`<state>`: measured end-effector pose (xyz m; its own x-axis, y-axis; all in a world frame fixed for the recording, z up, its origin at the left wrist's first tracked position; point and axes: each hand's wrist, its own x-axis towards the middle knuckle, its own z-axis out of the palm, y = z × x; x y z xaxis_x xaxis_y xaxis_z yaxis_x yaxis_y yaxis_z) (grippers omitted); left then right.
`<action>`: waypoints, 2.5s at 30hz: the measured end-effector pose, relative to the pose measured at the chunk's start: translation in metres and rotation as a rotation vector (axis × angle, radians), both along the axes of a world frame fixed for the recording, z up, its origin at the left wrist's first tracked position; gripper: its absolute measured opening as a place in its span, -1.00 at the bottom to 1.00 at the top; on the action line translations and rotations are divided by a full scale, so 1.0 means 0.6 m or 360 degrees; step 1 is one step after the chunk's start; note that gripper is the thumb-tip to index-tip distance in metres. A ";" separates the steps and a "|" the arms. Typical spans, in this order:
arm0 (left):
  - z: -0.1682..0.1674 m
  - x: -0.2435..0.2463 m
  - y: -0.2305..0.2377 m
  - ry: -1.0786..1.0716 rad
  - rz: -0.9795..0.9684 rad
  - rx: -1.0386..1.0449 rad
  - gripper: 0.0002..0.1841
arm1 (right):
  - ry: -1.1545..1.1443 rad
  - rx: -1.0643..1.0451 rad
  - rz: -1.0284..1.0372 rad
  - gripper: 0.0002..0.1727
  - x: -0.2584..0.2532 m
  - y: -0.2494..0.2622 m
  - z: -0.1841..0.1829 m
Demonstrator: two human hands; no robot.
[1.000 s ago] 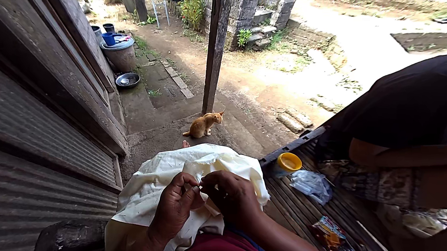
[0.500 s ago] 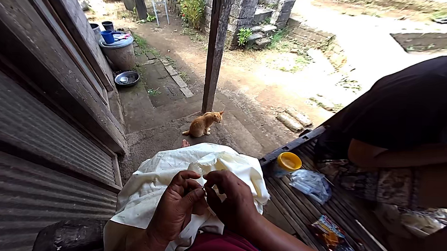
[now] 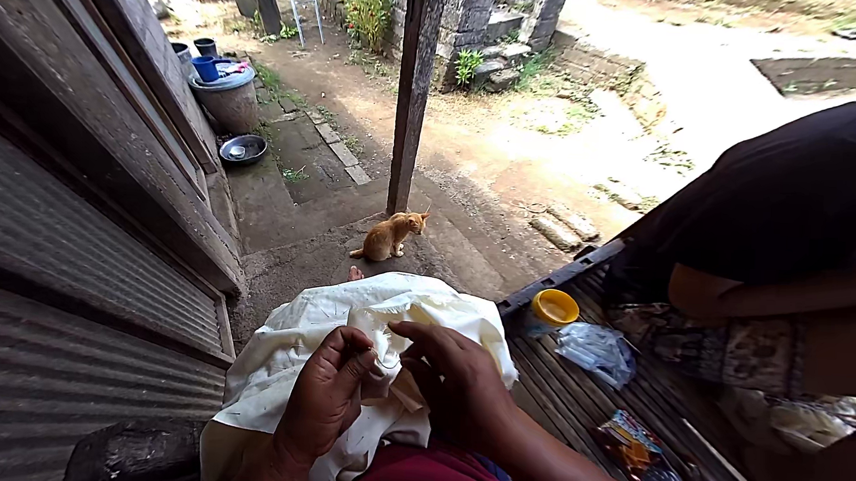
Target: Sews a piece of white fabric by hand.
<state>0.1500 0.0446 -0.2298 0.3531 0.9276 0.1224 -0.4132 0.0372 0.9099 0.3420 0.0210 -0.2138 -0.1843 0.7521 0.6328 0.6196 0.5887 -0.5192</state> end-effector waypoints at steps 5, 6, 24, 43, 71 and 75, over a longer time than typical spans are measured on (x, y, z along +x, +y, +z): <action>-0.002 -0.027 0.007 0.0657 0.0135 0.0883 -0.89 | -0.0218 0.0058 0.0154 -0.74 0.013 0.010 0.004; -0.001 -0.032 0.010 0.0803 0.0243 0.0996 -0.85 | -0.0124 0.0028 0.0301 -0.75 0.012 0.007 0.012; 0.010 -0.034 0.005 0.1180 0.0281 0.1228 -0.85 | -0.0113 -0.0078 0.0147 -0.78 0.011 0.010 0.011; 0.073 -0.050 0.014 0.1609 0.0379 0.1839 -0.75 | -0.0503 0.0073 0.0458 -0.79 0.029 0.004 0.123; 0.055 -0.003 0.001 0.1525 0.0555 0.1535 -0.58 | -0.0591 0.0078 -0.0067 -0.85 0.018 -0.004 0.063; 0.058 0.002 -0.001 0.1580 0.0589 0.1637 -0.58 | -0.0623 0.0102 -0.0141 -0.83 0.009 -0.005 0.069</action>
